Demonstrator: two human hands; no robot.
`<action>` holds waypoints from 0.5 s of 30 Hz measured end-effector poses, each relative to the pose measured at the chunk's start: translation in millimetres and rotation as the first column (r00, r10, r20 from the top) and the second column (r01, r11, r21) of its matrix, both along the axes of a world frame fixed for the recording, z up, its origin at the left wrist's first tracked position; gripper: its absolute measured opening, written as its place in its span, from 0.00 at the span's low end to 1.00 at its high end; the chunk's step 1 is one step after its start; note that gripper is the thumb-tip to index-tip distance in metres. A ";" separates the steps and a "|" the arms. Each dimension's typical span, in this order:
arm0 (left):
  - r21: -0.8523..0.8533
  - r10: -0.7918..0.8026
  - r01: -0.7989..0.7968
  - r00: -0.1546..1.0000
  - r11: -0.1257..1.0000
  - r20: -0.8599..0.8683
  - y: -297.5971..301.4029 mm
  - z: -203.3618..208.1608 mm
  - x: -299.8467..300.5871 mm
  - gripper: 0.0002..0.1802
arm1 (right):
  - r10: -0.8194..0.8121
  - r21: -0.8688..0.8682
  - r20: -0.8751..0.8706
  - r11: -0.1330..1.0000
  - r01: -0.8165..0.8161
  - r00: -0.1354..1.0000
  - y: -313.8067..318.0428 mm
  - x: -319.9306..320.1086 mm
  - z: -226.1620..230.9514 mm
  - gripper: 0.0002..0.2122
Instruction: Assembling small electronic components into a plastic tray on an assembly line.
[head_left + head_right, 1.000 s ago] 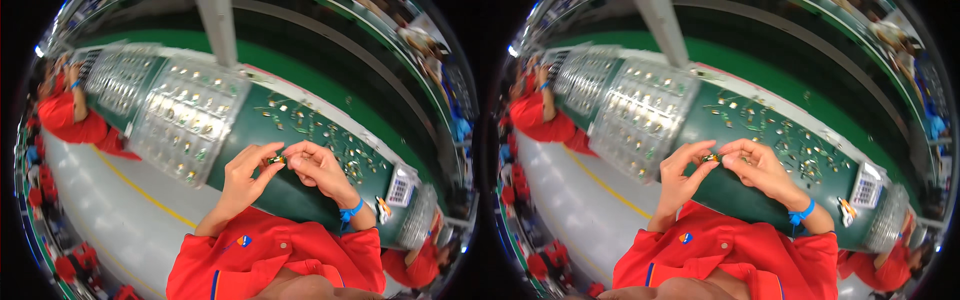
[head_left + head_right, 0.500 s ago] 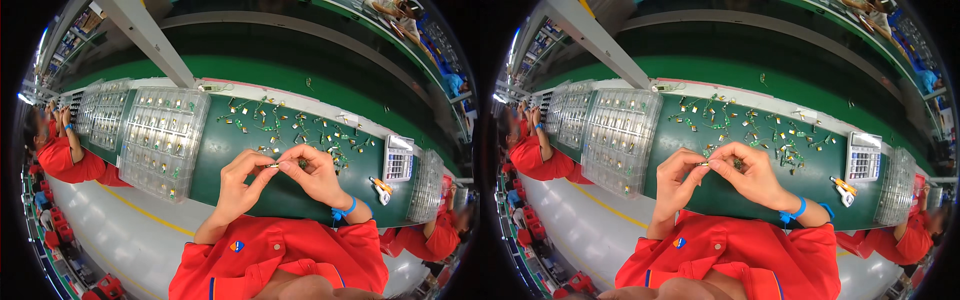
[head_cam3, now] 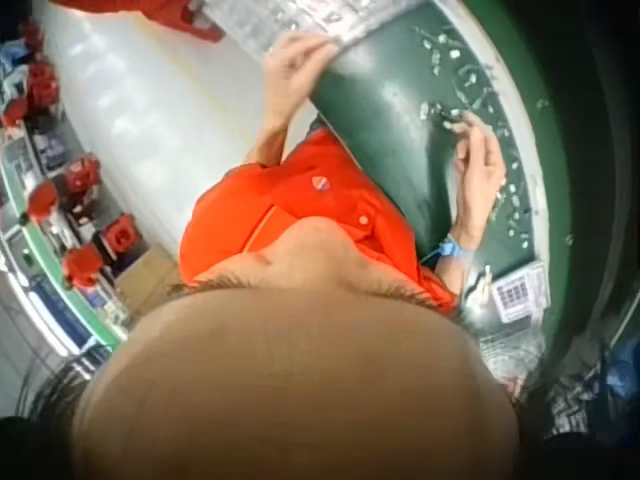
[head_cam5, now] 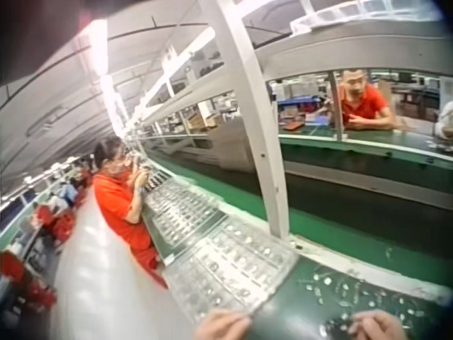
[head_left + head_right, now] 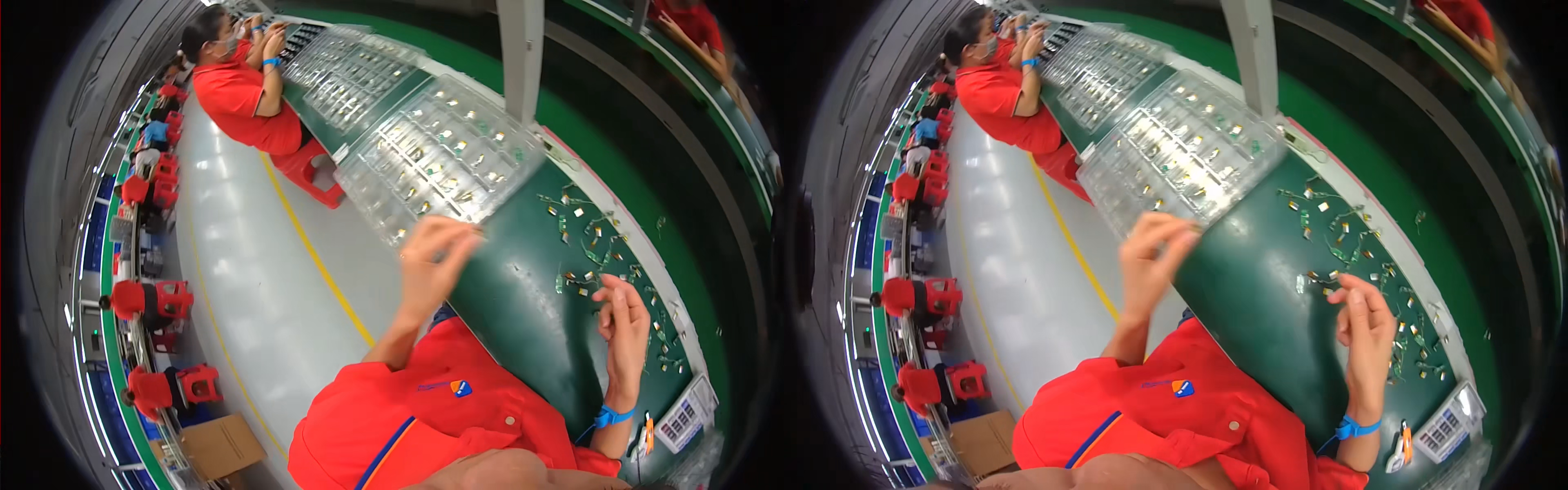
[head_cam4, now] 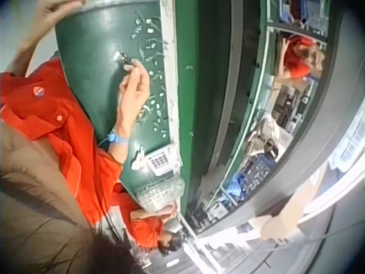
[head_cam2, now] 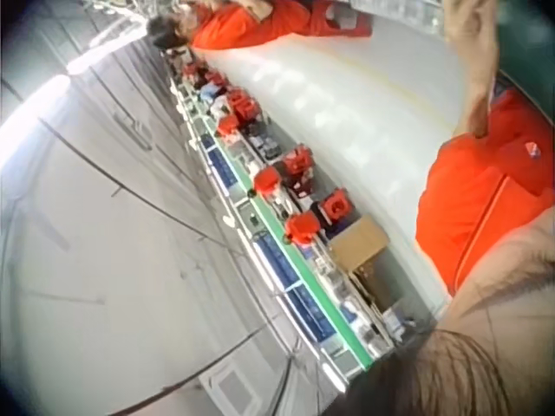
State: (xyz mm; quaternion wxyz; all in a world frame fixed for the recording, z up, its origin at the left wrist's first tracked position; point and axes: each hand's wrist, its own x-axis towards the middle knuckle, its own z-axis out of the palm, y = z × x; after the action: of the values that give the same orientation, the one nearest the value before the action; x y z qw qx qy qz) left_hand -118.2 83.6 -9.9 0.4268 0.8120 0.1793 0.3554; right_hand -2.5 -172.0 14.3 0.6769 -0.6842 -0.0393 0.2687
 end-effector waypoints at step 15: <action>0.181 0.199 -0.181 0.976 0.967 -0.087 17.4 -6.6 -0.7 0.07 | 0.083 0.357 -0.358 0.933 0.054 0.930 23.6 10.5 -24.7 0.21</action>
State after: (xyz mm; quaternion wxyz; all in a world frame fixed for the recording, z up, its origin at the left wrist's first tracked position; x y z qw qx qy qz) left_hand -118.9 101.0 -16.5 0.3094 0.8423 0.2470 0.3659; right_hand 8.0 -148.4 -10.4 0.7841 -0.4856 0.0341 0.3850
